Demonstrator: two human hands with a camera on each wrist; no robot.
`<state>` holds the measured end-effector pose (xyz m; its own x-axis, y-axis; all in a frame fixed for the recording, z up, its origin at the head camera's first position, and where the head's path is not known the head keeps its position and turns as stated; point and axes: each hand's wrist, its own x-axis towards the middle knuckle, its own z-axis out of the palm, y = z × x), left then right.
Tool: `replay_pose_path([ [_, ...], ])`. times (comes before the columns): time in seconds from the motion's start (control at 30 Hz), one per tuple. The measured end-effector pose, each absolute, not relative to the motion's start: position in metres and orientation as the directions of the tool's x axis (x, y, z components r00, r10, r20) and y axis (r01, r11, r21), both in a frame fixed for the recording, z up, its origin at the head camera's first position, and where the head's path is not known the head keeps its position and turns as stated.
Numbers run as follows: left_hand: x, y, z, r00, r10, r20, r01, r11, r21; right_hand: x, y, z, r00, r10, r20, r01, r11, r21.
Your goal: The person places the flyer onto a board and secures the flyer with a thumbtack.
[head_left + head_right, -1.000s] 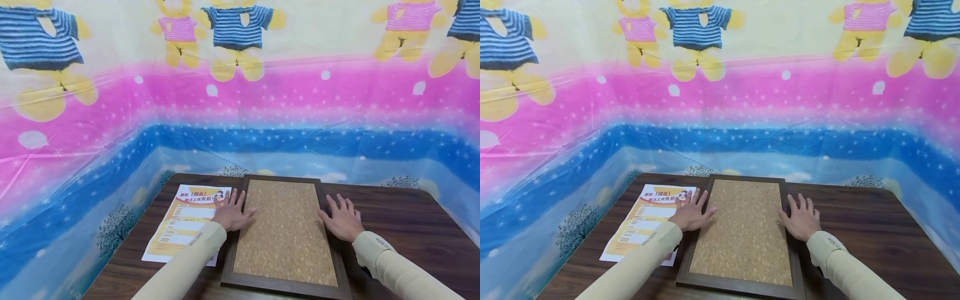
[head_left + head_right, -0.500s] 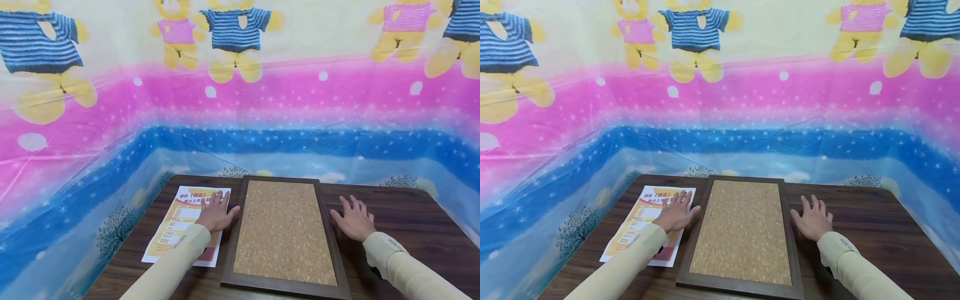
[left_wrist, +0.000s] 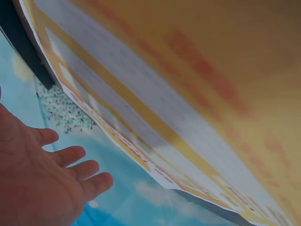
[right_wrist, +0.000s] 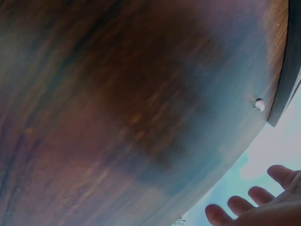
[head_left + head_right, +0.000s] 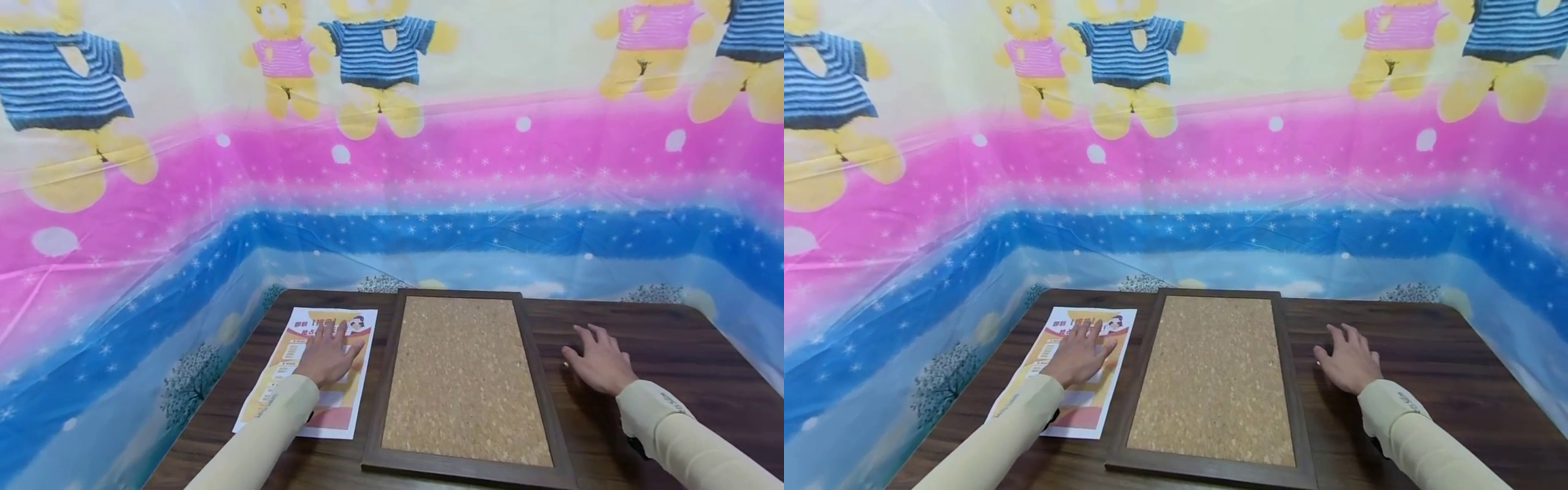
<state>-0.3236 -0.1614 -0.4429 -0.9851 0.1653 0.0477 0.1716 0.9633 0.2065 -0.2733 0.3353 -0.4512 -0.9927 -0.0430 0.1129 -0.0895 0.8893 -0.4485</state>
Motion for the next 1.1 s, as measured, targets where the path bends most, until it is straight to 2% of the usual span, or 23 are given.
replay_pose_path([
  [0.7,-0.333,-0.196,-0.435,-0.999,0.042,0.014,0.044,0.987,0.154,-0.28,0.344,-0.461,-0.986,-0.027,0.167,-0.095,0.905,-0.416],
  [1.1,-0.328,-0.226,-0.431,-1.0,-0.007,-0.014,-0.009,0.986,0.166,-0.285,0.344,-0.459,-0.975,-0.129,0.181,-0.195,0.886,-0.42],
])
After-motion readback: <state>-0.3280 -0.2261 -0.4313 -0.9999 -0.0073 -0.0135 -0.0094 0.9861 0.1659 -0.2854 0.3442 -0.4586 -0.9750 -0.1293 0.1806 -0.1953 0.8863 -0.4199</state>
